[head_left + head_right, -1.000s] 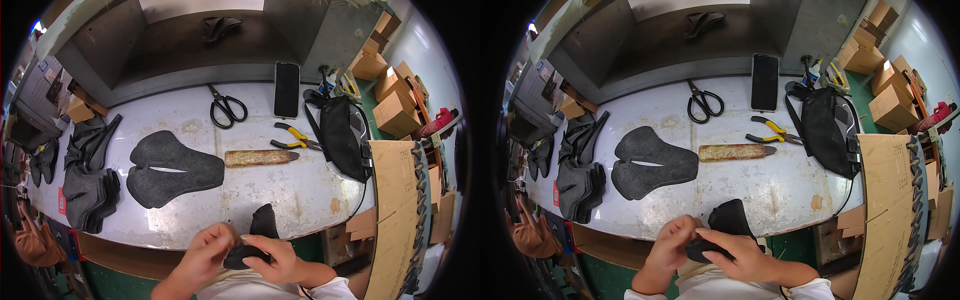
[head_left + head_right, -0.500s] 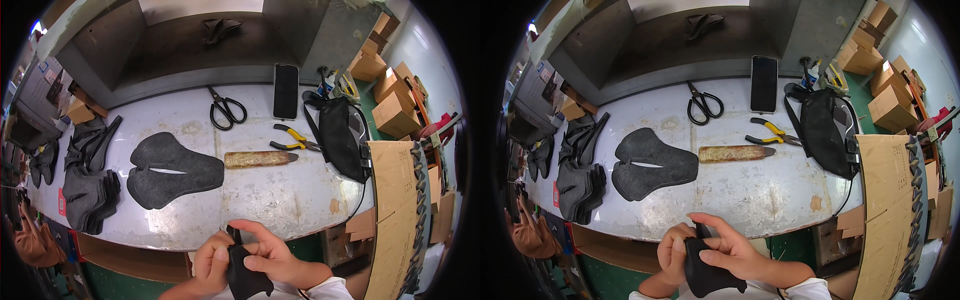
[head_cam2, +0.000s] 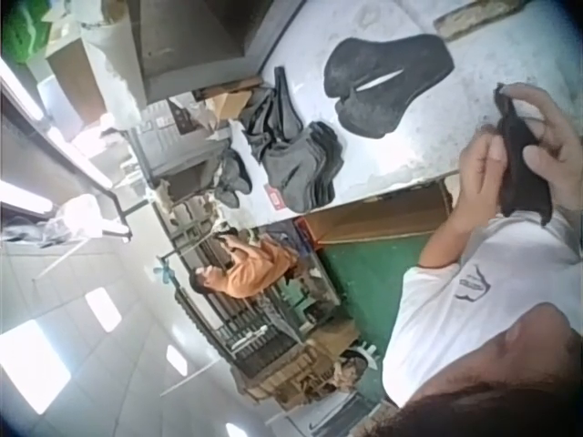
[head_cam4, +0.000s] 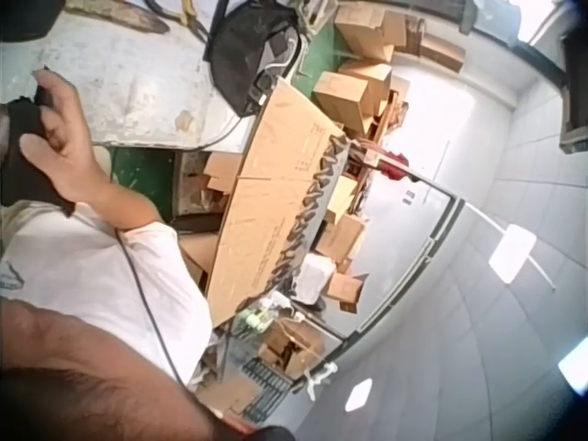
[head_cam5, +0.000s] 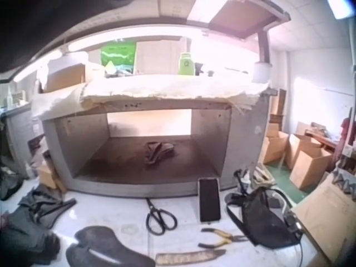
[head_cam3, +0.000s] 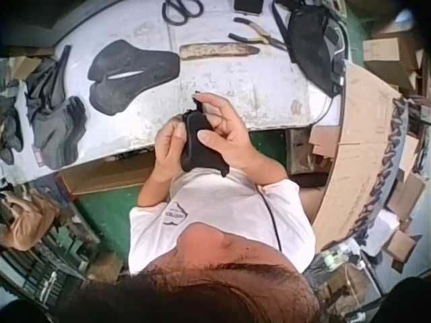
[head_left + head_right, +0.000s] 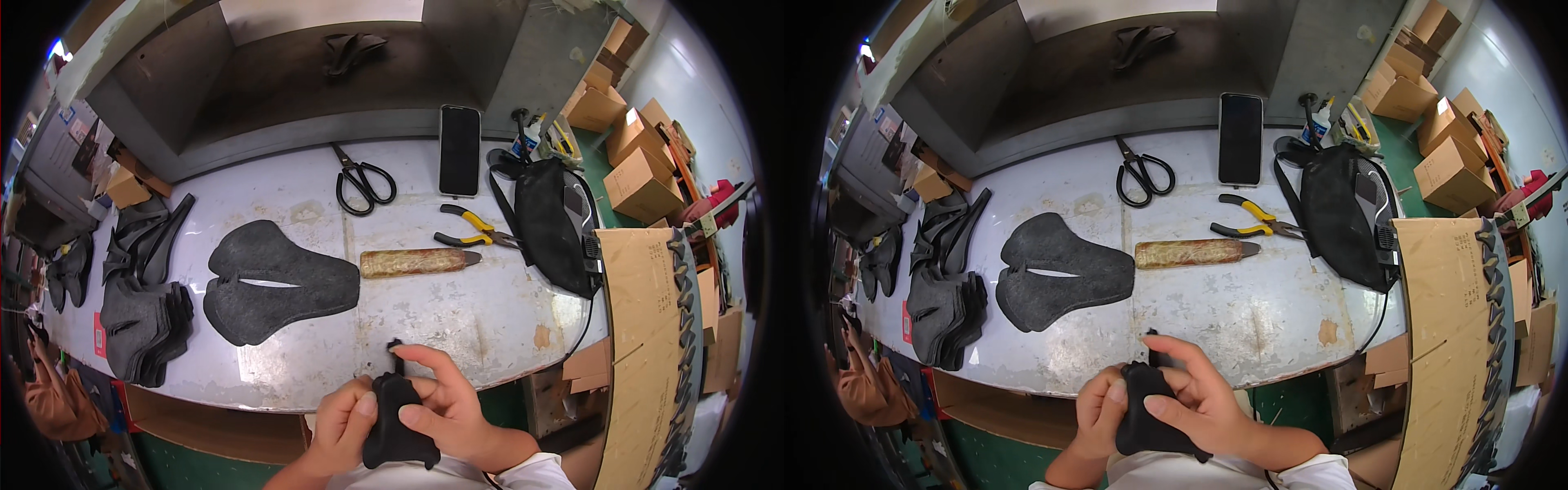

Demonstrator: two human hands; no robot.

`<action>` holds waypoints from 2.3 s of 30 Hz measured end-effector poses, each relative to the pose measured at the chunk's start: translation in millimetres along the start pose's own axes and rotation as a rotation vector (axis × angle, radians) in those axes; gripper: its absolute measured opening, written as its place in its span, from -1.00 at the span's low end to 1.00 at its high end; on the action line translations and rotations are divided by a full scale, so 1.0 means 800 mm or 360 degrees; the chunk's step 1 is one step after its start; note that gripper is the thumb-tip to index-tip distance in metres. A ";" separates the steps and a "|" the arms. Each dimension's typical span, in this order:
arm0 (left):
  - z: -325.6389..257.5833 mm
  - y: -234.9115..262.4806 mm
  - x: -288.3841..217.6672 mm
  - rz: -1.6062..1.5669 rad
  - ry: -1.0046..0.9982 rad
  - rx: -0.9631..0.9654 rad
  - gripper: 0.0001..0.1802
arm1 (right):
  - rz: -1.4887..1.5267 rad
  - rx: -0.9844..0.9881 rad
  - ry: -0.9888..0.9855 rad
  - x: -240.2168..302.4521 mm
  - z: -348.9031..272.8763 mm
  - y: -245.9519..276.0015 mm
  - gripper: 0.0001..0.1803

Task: Assembling and inspecting bicycle seat components at a manufacturing workbench.

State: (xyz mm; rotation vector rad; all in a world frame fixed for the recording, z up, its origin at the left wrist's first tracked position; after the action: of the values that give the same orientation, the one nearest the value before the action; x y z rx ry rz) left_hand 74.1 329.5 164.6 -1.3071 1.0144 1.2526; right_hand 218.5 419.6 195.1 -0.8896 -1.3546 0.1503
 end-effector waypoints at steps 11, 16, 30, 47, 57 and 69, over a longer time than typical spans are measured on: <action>0.008 -0.005 -0.003 -0.0179 0.0244 -0.0071 -0.71 | 0.0087 -0.0148 0.0125 0.001 0.006 0.005 -0.17; 0.017 0.003 -0.003 -0.0122 0.0357 0.0021 -0.65 | 0.0165 -0.0323 0.0211 -0.013 0.005 0.004 -0.20; 0.016 -0.021 0.009 -0.0071 0.0036 -0.0205 -0.69 | 0.0113 -0.0554 0.0361 -0.017 0.018 0.002 -0.26; -0.037 0.005 0.010 0.0508 -0.0270 -0.0071 -0.70 | 0.0486 -0.0370 0.0196 -0.039 0.043 -0.031 -0.28; -0.281 0.080 0.053 0.1551 0.0953 -0.1411 -0.78 | -0.0022 0.0737 -0.0186 0.013 -0.003 0.008 -0.17; -0.153 0.035 0.007 0.0646 0.0213 -0.1147 -0.75 | -0.0787 -0.1399 0.0577 0.101 -0.219 0.178 -0.78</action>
State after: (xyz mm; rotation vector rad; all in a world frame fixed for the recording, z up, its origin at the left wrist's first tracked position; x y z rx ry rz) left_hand 63.8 205.6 149.2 -1.7985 0.9871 1.9793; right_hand 449.7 480.8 176.9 -1.1825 -1.2413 -1.0109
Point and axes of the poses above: each hand's wrist, its own z-axis towards the middle knuckle, its own y-axis out of the back of the hand, x = y × z, the point moved 1 cm from there along z, towards the middle knuckle, and after that the axes turned 8 degrees about x, right-handed, at the moved point
